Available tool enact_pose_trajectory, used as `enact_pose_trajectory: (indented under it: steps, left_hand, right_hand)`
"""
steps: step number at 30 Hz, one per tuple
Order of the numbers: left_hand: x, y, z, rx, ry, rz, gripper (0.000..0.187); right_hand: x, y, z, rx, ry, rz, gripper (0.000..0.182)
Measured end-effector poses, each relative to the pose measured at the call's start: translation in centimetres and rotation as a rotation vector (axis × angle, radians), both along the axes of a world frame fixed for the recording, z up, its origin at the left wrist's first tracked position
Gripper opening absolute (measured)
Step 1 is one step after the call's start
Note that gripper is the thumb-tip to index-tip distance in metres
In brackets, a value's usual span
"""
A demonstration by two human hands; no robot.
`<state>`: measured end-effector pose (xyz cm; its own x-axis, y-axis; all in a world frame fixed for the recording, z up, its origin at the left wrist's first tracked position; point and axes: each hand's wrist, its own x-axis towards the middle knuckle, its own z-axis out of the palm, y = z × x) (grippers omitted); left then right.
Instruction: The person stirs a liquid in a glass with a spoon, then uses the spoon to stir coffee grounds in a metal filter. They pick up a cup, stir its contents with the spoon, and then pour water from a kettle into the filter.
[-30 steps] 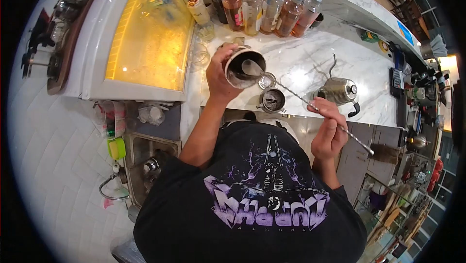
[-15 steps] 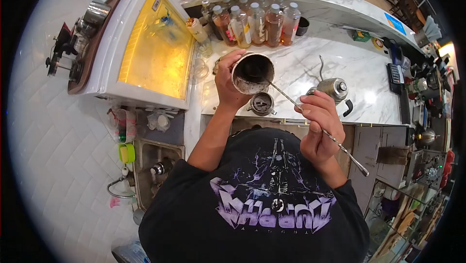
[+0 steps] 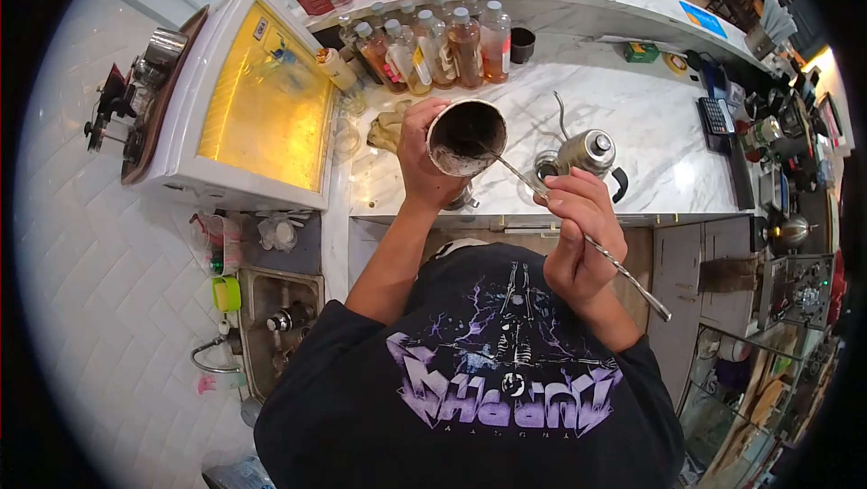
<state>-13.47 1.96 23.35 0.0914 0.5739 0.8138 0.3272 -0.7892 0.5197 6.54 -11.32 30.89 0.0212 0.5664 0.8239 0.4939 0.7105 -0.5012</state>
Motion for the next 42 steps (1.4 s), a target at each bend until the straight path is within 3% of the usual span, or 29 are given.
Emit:
enact_pose_trajectory:
  steps: [8, 23, 33, 35, 42]
  left_hand:
    - [2.7, -1.2, -1.2, -0.178, 0.009, 0.051, 0.084]
    - [2.8, -2.5, -1.1, -0.141, 0.087, 0.13, 0.085]
    - [1.5, -3.0, -2.3, -0.29, -0.01, 0.101, 0.088]
    - [1.5, -3.2, -2.0, -0.28, 0.071, 0.194, 0.086]
    - [-1.4, -2.7, -5.7, -0.44, -0.025, 0.274, 0.072]
  right_hand:
    - [1.7, -0.8, -0.7, -0.011, 0.002, -0.032, 0.009]
    - [1.9, -0.6, -2.4, -0.048, 0.035, -0.02, 0.012]
    - [1.7, -0.7, -2.6, -0.066, 0.052, 0.01, 0.014]
    - [1.6, -0.7, -2.8, -0.077, 0.085, 0.01, 0.015]
    - [2.0, -1.4, -4.3, -0.189, 0.32, -0.002, 0.022]
